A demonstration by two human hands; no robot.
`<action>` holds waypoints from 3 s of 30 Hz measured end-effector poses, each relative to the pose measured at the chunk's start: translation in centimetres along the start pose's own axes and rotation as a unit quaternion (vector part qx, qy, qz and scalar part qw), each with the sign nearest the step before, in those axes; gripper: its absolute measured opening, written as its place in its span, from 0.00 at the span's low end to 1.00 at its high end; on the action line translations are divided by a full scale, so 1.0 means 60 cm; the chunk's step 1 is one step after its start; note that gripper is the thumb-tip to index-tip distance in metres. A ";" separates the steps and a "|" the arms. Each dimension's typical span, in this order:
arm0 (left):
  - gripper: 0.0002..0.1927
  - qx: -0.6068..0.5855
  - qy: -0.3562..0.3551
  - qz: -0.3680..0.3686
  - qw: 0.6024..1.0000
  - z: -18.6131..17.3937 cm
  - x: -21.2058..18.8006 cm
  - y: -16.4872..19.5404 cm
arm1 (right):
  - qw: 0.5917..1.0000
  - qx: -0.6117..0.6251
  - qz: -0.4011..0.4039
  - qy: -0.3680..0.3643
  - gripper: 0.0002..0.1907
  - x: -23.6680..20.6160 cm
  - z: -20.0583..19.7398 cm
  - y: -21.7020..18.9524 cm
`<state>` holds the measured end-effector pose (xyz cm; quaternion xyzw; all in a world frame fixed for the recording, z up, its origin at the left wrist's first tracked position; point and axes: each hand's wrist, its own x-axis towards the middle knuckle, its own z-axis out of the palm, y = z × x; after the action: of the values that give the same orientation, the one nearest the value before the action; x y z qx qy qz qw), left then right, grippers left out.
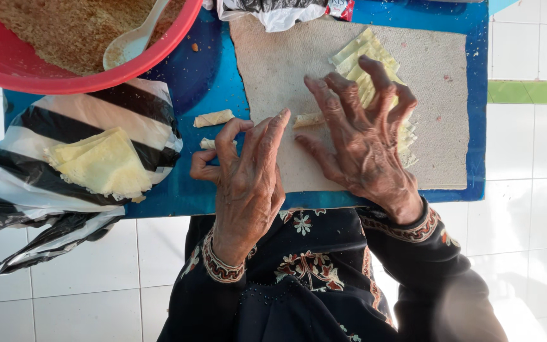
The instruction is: The person folds and rolls spring rolls at a table. They take a square pastry wrapper, spoon filling from a red bowl onto it with a spoon, fold the sides over the filling, and roll it up, setting the finished roll with a growing pile of rolled rolls on the table.
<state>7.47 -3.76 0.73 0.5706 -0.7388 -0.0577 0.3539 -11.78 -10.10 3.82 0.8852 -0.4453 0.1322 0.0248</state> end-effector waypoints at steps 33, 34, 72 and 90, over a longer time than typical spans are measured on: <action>0.17 0.181 0.028 -0.056 0.981 -0.064 -0.030 -0.015 | 0.995 -0.047 0.027 0.085 0.11 -0.191 -0.062 0.104; 0.18 0.142 0.034 -0.071 0.987 -0.054 -0.028 0.003 | 0.994 -0.060 0.023 0.088 0.11 -0.190 -0.061 0.105; 0.26 -0.086 -0.070 0.112 0.987 0.092 0.047 0.102 | 0.941 0.310 0.124 0.052 0.08 -0.122 -0.092 0.218; 0.21 -0.087 -0.012 0.014 0.996 -0.019 -0.006 -0.012 | 0.975 -0.075 -0.176 0.115 0.14 -0.073 -0.029 -0.011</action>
<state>8.76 -3.33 1.05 0.5267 -0.7431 -0.1238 0.3938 -14.12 -6.01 4.44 0.9242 -0.2851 0.1932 0.1650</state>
